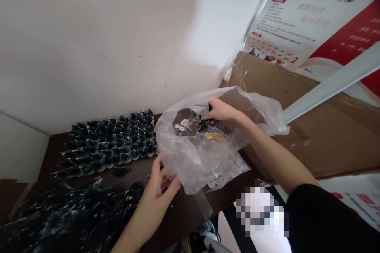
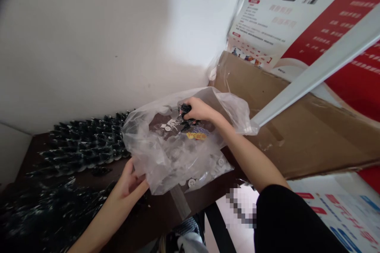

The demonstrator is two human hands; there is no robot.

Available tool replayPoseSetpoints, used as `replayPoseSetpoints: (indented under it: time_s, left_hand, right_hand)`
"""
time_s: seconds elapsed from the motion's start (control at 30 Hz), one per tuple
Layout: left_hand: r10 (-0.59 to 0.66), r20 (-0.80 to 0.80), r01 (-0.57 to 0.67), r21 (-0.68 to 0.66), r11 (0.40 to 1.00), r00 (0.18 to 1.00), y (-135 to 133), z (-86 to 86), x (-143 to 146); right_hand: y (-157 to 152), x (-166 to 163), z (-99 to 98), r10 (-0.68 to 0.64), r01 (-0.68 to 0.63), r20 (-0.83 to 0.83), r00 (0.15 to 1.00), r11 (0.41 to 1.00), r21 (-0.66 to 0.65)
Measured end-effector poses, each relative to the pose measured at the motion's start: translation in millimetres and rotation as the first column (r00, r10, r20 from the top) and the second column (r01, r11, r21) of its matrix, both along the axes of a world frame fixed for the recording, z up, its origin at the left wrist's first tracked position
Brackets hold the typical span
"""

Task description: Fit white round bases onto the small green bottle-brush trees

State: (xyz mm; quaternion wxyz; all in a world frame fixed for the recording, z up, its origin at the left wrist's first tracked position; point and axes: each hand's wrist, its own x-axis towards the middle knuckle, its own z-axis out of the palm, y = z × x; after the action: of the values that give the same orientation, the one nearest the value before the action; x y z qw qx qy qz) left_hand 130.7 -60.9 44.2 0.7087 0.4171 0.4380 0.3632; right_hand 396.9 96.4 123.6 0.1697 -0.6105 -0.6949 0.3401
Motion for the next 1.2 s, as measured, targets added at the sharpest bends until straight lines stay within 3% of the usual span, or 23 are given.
replayPoseSetpoints:
  time_s: [0.23, 0.43, 0.93, 1.1, 1.2]
  left_hand:
    - [0.0, -0.019, 0.0, 0.01, 1.0, 1.0, -1.0, -1.1, -0.8]
    - [0.005, -0.023, -0.005, 0.004, 1.0, 1.0, -1.6, 4.2, 0.0]
    - [-0.011, -0.018, 0.011, -0.007, 1.0, 1.0, -1.0, 7.5, -0.9]
    - [0.003, -0.012, -0.003, 0.007, 1.0, 1.0, -3.0, 1.2, -2.0]
    - [-0.006, -0.02, 0.006, 0.002, 1.0, 1.0, -3.1, -1.1, -2.4]
  right_hand:
    - [-2.9, 14.1, -2.0, -0.092, 0.096, -0.173, 0.981, 0.995, 0.011]
    - [-4.8, 16.9, -2.8, -0.074, 0.084, -0.178, 0.981, 0.995, 0.046]
    - [-12.4, 17.4, 0.9, -0.208, 0.183, -0.259, 0.943, 0.976, -0.119]
    - [-9.4, 18.6, 0.8, -0.223, 0.2, -0.186, 0.957, 0.971, -0.134]
    - [-3.2, 14.8, -2.6, -0.137, 0.129, -0.077, 0.988, 0.986, -0.107]
